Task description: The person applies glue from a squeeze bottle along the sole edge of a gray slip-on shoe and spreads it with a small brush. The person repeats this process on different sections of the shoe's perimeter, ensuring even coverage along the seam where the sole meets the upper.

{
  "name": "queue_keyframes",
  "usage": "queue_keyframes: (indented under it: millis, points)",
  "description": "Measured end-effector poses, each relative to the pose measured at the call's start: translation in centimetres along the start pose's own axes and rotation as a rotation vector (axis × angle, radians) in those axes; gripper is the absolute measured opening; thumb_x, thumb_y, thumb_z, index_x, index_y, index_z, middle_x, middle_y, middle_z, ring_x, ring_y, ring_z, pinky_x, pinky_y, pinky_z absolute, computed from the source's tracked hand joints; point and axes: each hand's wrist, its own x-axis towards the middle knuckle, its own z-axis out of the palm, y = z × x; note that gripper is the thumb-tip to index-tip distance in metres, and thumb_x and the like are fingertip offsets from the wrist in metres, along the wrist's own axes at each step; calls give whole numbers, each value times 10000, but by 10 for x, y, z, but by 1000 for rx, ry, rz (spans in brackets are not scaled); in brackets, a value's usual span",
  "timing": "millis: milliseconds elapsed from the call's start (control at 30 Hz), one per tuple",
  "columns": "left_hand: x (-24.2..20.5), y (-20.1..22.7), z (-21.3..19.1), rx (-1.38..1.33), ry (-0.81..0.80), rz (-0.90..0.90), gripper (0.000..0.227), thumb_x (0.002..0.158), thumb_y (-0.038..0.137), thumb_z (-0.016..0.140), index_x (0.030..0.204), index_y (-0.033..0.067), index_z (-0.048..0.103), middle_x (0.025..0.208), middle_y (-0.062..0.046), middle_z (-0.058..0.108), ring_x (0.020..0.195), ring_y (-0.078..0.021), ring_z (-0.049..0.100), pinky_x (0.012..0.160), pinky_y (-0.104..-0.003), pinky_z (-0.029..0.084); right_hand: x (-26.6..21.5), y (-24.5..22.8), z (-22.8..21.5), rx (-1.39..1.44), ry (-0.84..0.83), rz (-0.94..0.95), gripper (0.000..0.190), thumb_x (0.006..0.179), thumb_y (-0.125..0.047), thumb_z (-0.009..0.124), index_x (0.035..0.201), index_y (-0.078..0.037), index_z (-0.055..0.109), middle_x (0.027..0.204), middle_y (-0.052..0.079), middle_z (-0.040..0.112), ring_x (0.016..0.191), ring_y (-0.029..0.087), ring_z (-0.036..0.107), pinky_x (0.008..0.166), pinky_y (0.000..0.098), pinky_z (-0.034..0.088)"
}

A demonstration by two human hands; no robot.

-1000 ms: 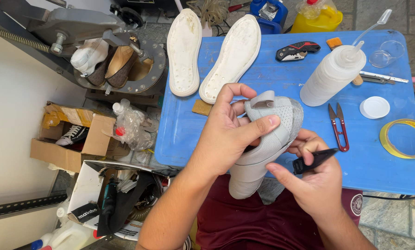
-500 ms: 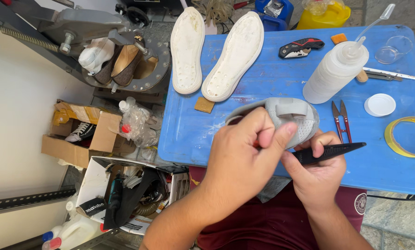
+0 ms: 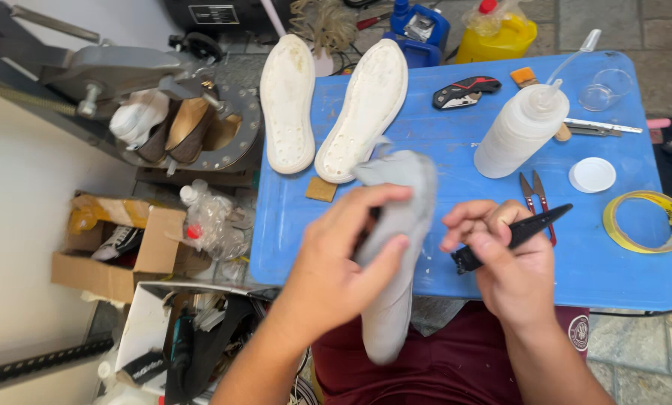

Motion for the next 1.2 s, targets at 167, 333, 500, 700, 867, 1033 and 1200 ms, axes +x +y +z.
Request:
queue_keyframes:
  millis: [167, 333, 500, 700, 867, 1033, 1200]
  points:
    - [13, -56, 1, -827, 39, -399, 483, 881, -17, 767, 1335, -13, 603, 1213, -105, 700, 1036, -149, 688, 897, -298, 577, 17, 3, -35, 201, 157, 114, 474, 1110, -243, 539, 666, -107, 441, 909, 171, 601, 793, 198, 497, 743, 334, 431]
    - [14, -96, 12, -991, 48, -440, 502, 876, -30, 776, 1343, -32, 591, 1266, -107, 644, 1087, -186, 689, 916, -323, 590, 43, 4, -57, 701, 338, 311, 476, 1149, -409, 570, 868, -31, 504, 843, 76, 485, 675, 140, 402, 638, 280, 352]
    - [15, -114, 17, -1123, 17, -440, 527, 906, -26, 768, 1396, -19, 576, 1374, -115, 575, 1181, -180, 648, 993, -313, 567, 62, 4, -47, 993, 470, 395, 965, 912, -670, 719, 1339, 145, 426, 998, 145, 518, 597, 115, 365, 566, 239, 344]
    - [18, -124, 18, -1055, -40, -399, 564, 922, -27, 770, 1453, -21, 579, 1446, -152, 578, 1329, -171, 581, 1144, -316, 495, 91, 11, -44, 1233, 524, 322, 1186, 878, -633, 731, 1562, 185, 212, 1263, 301, 579, 531, 122, 381, 513, 210, 381]
    - [13, -123, 28, -1143, -38, -478, 575, 886, -16, 774, 1431, -5, 590, 1438, -144, 586, 1302, -182, 592, 1133, -318, 480, 107, 15, -50, 1244, 512, 313, 556, 1016, -474, 673, 1302, -24, 516, 1266, 301, 614, 503, 100, 442, 479, 191, 413]
    - [16, -113, 41, -1214, -19, -588, 595, 852, -42, 772, 1420, -20, 598, 1402, -155, 600, 1211, -185, 631, 1048, -317, 533, 86, 2, -47, 564, 360, 248, 526, 984, -484, 669, 1308, -72, 623, 1071, 217, 699, 525, 57, 487, 452, 161, 410]
    - [13, -100, 51, -1220, -7, -643, 602, 847, -47, 757, 1426, -13, 599, 1350, -138, 649, 1083, -176, 682, 949, -310, 570, 48, -15, -54, 126, 250, -38, 550, 1024, -493, 705, 1188, 14, 571, 850, 106, 635, 498, 105, 494, 453, 214, 415]
